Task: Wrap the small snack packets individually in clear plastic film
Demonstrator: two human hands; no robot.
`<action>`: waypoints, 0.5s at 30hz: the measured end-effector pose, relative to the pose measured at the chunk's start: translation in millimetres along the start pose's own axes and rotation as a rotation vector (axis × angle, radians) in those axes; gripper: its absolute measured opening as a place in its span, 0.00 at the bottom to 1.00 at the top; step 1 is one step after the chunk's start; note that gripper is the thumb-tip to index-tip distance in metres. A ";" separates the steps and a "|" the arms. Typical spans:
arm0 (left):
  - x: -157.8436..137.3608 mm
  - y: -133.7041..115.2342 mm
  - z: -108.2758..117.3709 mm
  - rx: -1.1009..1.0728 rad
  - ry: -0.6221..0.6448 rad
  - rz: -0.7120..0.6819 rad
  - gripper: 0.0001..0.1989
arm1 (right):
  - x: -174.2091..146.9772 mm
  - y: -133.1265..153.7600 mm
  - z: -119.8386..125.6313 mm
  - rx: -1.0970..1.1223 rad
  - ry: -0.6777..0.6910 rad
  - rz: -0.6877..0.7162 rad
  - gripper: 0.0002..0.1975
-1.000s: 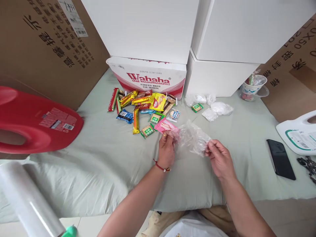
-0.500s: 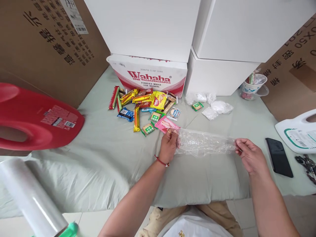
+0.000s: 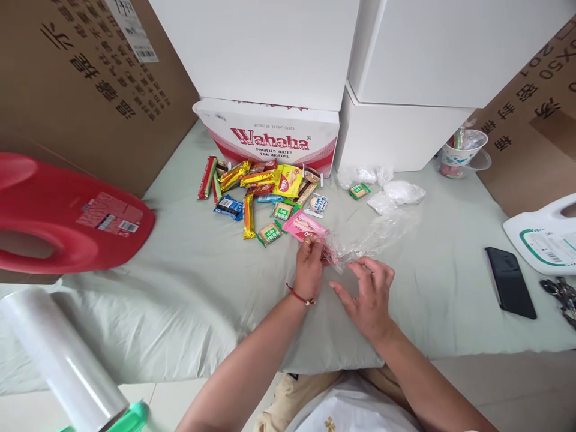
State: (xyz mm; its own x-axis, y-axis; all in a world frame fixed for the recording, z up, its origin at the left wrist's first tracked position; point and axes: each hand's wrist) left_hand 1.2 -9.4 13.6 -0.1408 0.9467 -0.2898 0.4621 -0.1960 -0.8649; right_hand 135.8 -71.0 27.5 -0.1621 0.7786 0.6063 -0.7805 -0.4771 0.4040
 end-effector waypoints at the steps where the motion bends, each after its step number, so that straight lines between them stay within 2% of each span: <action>1: -1.1 1.6 -0.3 0.047 -0.008 -0.048 0.23 | 2.5 -1.4 -1.7 -0.008 -0.010 -0.011 0.18; 5: -3.2 6.1 -0.1 0.199 -0.025 -0.189 0.21 | 13.2 -5.7 2.1 0.065 0.050 -0.091 0.03; 7: -3.4 7.0 0.2 0.224 -0.030 -0.208 0.20 | 15.6 -6.8 6.5 0.163 0.094 -0.155 0.04; 10: -4.1 6.8 0.2 0.246 -0.053 -0.236 0.19 | 14.4 -6.2 10.4 0.286 0.089 -0.227 0.04; 12: -5.2 6.0 -0.2 0.274 -0.069 -0.260 0.19 | 11.9 -3.4 9.1 0.310 0.081 -0.241 0.03; 15: -7.5 4.5 -1.2 0.304 -0.071 -0.274 0.19 | 9.4 2.7 2.6 0.293 0.148 -0.231 0.08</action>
Point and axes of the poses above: each hand's wrist, its own x-axis towards the middle knuckle, its own z-axis out of the back of the hand, y = z × x, and after that the axes turned 3 degrees about x, right-handed
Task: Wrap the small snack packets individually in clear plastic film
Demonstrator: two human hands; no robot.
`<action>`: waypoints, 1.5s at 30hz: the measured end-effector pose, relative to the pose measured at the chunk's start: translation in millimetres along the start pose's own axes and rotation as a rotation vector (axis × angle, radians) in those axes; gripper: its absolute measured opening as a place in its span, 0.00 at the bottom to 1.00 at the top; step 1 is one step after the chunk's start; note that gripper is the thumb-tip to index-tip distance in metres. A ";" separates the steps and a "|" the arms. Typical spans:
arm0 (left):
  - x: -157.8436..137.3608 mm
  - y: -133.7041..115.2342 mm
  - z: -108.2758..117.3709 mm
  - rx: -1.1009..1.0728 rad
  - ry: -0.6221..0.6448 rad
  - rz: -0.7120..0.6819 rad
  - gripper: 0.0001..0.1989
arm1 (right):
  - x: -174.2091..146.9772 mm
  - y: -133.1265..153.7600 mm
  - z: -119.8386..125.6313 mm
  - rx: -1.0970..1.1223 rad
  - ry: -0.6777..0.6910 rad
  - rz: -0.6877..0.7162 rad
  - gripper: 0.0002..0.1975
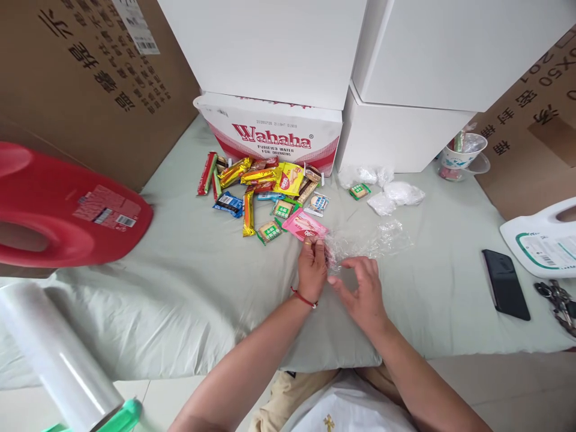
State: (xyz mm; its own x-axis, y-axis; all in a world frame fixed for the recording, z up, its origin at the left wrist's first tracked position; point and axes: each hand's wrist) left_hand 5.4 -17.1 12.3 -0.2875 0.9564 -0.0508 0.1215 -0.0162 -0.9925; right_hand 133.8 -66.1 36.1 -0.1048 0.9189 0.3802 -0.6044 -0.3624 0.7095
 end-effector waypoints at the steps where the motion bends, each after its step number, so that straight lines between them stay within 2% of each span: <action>1: -0.5 -0.4 -0.1 0.000 0.007 0.004 0.19 | 0.1 1.1 -2.2 -0.004 0.025 -0.002 0.07; 4: -0.8 0.3 -0.1 -0.001 0.033 0.034 0.19 | 4.3 2.7 -0.6 0.011 0.051 -0.016 0.09; 6: -0.3 2.8 0.3 0.025 0.051 0.049 0.19 | 10.4 1.4 9.4 0.031 0.038 -0.056 0.09; 10: 0.1 9.5 1.4 0.107 0.106 0.005 0.18 | 29.0 -7.1 46.7 0.185 0.075 -0.199 0.12; 13: -0.1 10.7 2.7 0.148 0.192 -0.054 0.19 | 49.9 -14.0 85.2 0.200 0.200 -0.297 0.13; 14: -0.2 9.8 3.3 0.164 0.217 -0.074 0.19 | 58.4 -15.5 98.8 0.120 0.250 -0.286 0.13; 16: -1.3 6.1 3.8 0.204 0.262 -0.108 0.18 | 76.4 -16.2 124.2 -0.141 0.312 -0.170 0.11; 18: -6.2 0.6 2.1 0.223 0.294 -0.117 0.17 | 93.4 -12.1 142.7 -0.407 0.308 0.006 0.11; 20: -17.2 -5.7 -3.3 0.209 0.301 -0.076 0.17 | 106.1 -1.8 149.5 -0.558 0.253 0.138 0.11; 23: -45.8 -15.0 -15.9 0.161 0.273 0.048 0.17 | 113.3 21.2 133.6 -0.568 0.111 0.226 0.11; 25: -68.9 -19.2 -22.3 0.123 0.279 0.140 0.17 | 109.7 34.7 109.0 -0.514 0.011 0.267 0.10; 27: -91.0 -20.3 -22.1 0.098 0.307 0.235 0.17 | 100.0 41.4 79.6 -0.453 -0.005 0.320 0.11; 29: -109.6 -18.9 -12.1 0.108 0.322 0.319 0.17 | 85.4 40.5 51.1 -0.396 0.084 0.381 0.13; 32: -128.5 -21.1 19.5 0.236 0.300 0.375 0.17 | 58.4 30.3 19.6 -0.347 0.327 0.453 0.13; 34: -133.5 -31.8 43.4 0.406 0.250 0.299 0.16 | 40.6 23.5 8.2 -0.348 0.485 0.473 0.11; 35: -133.2 -40.3 53.2 0.495 0.186 0.218 0.14 | 32.7 21.2 4.7 -0.349 0.550 0.483 0.10; 38: -119.3 -71.8 65.7 0.691 0.055 -0.168 0.07 | 15.4 19.5 -1.1 -0.337 0.663 0.505 0.08; 40: -99.9 -88.0 59.8 0.776 0.100 -0.408 0.06 | 8.8 21.0 -4.0 -0.337 0.692 0.522 0.11; 42: -74.8 -93.5 47.4 0.879 0.202 -0.449 0.06 | 4.6 22.5 -6.4 -0.343 0.713 0.538 0.15; 45: -36.3 -83.4 27.3 0.960 0.499 -0.253 0.10 | 0.0 22.7 -5.9 -0.390 0.791 0.493 0.20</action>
Point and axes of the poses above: each hand's wrist, its own x-axis towards the middle knuckle, its own z-axis out of the back of the hand, y = z × x, and after that the axes turned 3 degrees about x, right-handed
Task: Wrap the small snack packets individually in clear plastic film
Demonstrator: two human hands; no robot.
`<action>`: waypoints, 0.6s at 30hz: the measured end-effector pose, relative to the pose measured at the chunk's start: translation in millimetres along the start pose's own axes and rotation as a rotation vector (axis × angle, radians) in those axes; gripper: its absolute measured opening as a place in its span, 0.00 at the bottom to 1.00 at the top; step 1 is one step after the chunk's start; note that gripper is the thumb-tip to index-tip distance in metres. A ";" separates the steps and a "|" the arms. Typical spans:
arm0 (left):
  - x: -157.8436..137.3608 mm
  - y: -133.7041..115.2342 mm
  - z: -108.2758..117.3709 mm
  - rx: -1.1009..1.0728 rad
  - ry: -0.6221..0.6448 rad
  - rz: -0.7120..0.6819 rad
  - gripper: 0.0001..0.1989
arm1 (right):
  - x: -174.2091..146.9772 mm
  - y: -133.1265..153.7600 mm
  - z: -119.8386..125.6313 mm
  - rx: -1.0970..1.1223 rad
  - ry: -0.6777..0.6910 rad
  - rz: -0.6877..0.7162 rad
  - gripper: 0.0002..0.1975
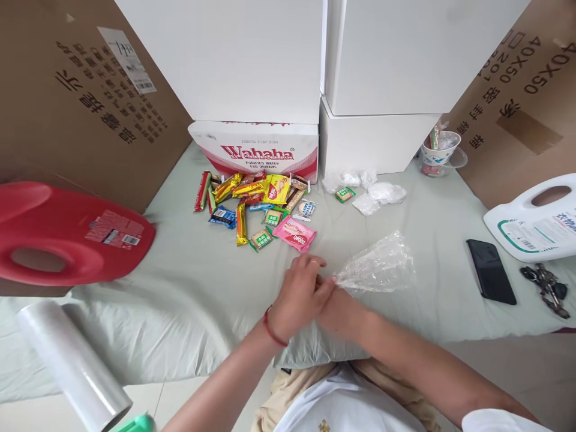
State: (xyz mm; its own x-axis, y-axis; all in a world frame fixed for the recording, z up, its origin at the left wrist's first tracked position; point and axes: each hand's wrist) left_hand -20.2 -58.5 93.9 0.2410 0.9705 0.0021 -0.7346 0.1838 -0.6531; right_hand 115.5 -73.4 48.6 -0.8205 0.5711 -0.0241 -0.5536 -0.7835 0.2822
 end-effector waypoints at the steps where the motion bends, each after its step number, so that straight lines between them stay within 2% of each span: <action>1: 12.2 3.8 -4.3 -0.022 0.137 0.016 0.13 | -2.4 0.2 0.1 -0.003 0.049 -0.037 0.21; 3: 30.7 10.8 -13.0 -0.031 0.352 0.028 0.15 | -9.2 0.5 1.7 0.013 0.141 -0.079 0.22; 5: 40.4 15.0 -20.6 -0.005 0.454 0.016 0.08 | -19.1 1.6 5.1 0.074 0.157 -0.049 0.24; 6: 42.2 16.0 -23.8 0.000 0.467 0.007 0.06 | -25.3 2.8 7.3 0.115 0.127 -0.022 0.25; 9: 38.8 16.3 -32.2 -0.072 0.399 0.017 0.09 | -49.4 9.1 14.3 0.236 -0.075 0.023 0.23; 12: 29.4 17.0 -41.2 -0.194 0.221 0.065 0.11 | -78.4 12.3 19.0 0.392 -0.281 -0.027 0.19; 14: 23.1 18.1 -48.6 -0.260 0.120 0.098 0.13 | -95.1 6.6 19.5 0.479 -0.419 -0.186 0.18; 16: 17.7 18.4 -56.6 -0.322 0.058 0.118 0.14 | -105.0 -6.6 18.1 0.529 -0.562 -0.449 0.15; 18: 13.0 16.4 -63.6 -0.394 0.027 0.132 0.15 | -106.0 -24.5 16.3 0.594 -0.641 -0.704 0.12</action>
Point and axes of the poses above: each hand's wrist, its own x-axis towards the middle knuckle, its own z-axis out of the back of the hand, y = z × x, and after that the axes turned 3 degrees about x, right-handed
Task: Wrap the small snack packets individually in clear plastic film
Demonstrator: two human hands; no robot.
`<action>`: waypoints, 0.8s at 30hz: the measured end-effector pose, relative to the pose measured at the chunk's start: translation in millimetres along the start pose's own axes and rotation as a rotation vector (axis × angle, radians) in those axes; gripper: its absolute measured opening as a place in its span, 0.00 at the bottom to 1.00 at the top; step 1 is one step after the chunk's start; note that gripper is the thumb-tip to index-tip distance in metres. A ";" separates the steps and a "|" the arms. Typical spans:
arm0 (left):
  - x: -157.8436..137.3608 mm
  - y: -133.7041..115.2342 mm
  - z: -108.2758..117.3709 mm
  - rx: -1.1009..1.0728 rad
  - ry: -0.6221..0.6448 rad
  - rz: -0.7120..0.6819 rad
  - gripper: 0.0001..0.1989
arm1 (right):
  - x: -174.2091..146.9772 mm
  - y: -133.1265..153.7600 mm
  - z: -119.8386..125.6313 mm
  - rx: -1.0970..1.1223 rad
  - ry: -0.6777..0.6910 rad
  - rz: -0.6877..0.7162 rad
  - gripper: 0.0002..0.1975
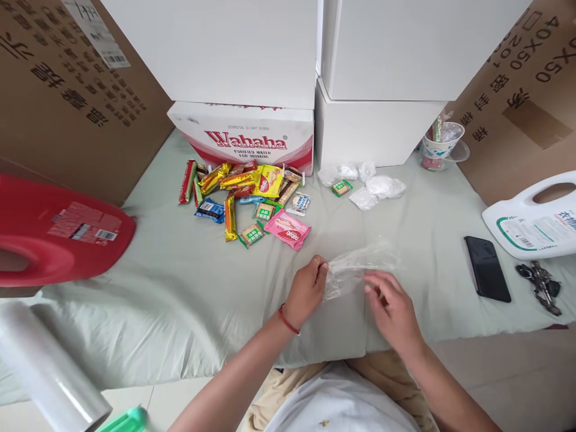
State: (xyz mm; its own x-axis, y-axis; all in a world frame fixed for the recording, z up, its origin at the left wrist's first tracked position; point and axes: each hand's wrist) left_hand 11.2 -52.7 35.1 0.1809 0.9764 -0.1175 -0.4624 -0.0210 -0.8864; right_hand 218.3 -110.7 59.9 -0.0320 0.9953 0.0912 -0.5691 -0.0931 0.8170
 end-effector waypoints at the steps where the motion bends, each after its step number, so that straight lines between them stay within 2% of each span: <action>1: -2.3 -0.5 -2.9 -0.040 -0.003 0.009 0.16 | 8.2 -5.1 0.3 0.031 -0.010 -0.106 0.15; 3: -7.3 -3.7 -5.9 -0.127 0.024 0.037 0.16 | 26.2 -11.8 -2.3 0.134 0.052 -0.276 0.27; 5: -12.3 -7.7 -4.8 -0.202 0.079 0.056 0.13 | 42.8 -13.8 -7.2 0.252 0.142 -0.376 0.35; 6: -14.3 -9.2 -3.0 -0.223 0.102 0.052 0.12 | 49.8 -13.5 -9.7 0.296 0.175 -0.397 0.35; 8: -16.5 -10.3 1.3 -0.218 0.094 0.027 0.15 | 60.4 -11.1 -13.3 0.337 0.201 -0.400 0.29; 10: -15.4 -8.7 4.7 -0.178 0.015 0.016 0.15 | 67.2 -7.5 -14.3 0.339 0.205 -0.376 0.22; 12: -11.3 -5.7 6.0 -0.151 -0.068 0.056 0.08 | 70.8 -3.5 -12.9 0.342 0.213 -0.333 0.18; 13: -8.6 -4.2 6.1 -0.156 -0.103 0.087 0.08 | 71.4 -1.8 -11.6 0.348 0.219 -0.307 0.17; 16: -1.0 -0.2 6.4 -0.228 -0.225 0.152 0.14 | 67.9 0.0 -6.9 0.356 0.200 -0.270 0.17; 20: 1.9 8.8 10.6 -0.279 -0.414 0.144 0.13 | 50.7 -7.7 0.7 0.385 0.102 -0.351 0.20; 22: -0.2 16.0 13.1 -0.266 -0.441 0.172 0.14 | 39.2 -14.1 7.2 0.415 0.075 -0.417 0.23; 24: -4.0 22.9 14.6 -0.265 -0.445 0.211 0.16 | 29.3 -19.3 16.1 0.391 0.112 -0.435 0.24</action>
State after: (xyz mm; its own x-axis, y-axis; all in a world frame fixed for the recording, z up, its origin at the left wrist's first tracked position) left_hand -12.8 -53.9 21.8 -0.3026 0.9405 -0.1549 -0.2042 -0.2227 -0.9533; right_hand 241.6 -80.2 56.0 0.0375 0.9388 -0.3423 -0.2057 0.3425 0.9167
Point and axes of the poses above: each hand's wrist, its own x-axis towards the middle knuckle, its own z-axis out of the back of the hand, y = z × x, and after that the axes turned 3 degrees about x, right-handed
